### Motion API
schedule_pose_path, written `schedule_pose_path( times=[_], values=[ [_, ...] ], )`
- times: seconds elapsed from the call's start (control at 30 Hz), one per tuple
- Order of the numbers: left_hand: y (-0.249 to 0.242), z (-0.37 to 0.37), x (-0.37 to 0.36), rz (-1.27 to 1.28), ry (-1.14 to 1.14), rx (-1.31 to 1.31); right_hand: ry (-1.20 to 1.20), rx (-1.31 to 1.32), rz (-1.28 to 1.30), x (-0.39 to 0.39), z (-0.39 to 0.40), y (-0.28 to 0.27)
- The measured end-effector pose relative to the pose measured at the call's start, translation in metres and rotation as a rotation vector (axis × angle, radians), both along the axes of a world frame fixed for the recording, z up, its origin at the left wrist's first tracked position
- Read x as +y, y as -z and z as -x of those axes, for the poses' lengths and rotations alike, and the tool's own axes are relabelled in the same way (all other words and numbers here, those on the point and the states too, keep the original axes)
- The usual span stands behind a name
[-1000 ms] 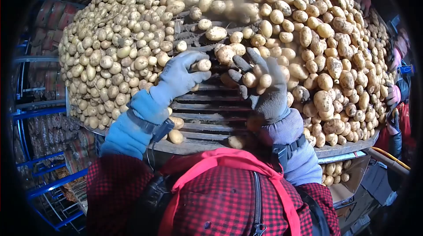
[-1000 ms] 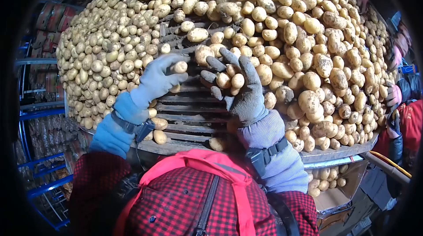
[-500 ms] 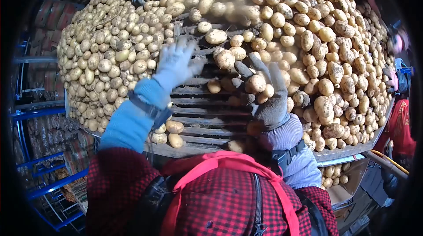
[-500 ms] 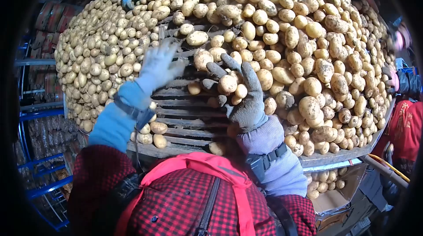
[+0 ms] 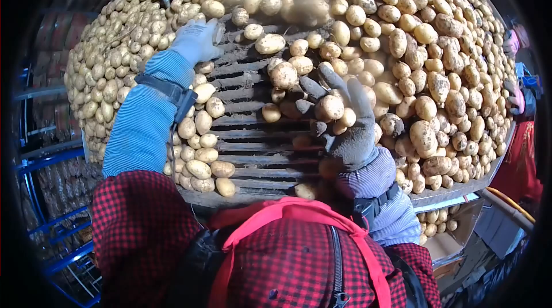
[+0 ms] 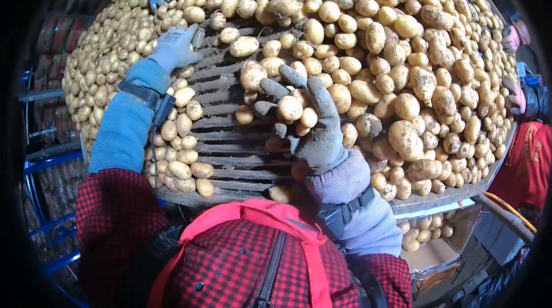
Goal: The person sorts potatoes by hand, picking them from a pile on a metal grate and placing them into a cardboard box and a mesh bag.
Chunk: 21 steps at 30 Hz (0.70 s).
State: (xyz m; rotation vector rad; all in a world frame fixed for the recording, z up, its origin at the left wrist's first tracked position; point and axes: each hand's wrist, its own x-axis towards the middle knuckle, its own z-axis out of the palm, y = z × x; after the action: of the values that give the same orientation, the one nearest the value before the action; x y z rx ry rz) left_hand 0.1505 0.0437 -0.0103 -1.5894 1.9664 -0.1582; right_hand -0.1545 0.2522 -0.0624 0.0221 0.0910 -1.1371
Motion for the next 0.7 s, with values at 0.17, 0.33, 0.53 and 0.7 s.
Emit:
schedule_pose_path(
  times=[0.17,0.33,0.53,0.7],
  values=[
    [-0.006,0.0,-0.023,-0.184,-0.146,0.054,0.057,0.216,0.013,0.003,0.001,-0.005],
    [-0.011,0.003,0.005,-0.155,0.009,0.114,0.206,0.324,0.17,0.01,-0.003,-0.008],
    [0.004,-0.002,0.042,-0.016,0.079,0.127,0.093,0.388,-0.037,0.007,-0.002,-0.013],
    [0.004,0.001,0.043,0.037,0.092,0.195,0.01,-0.02,0.12,0.0,0.005,-0.003]
  ],
)
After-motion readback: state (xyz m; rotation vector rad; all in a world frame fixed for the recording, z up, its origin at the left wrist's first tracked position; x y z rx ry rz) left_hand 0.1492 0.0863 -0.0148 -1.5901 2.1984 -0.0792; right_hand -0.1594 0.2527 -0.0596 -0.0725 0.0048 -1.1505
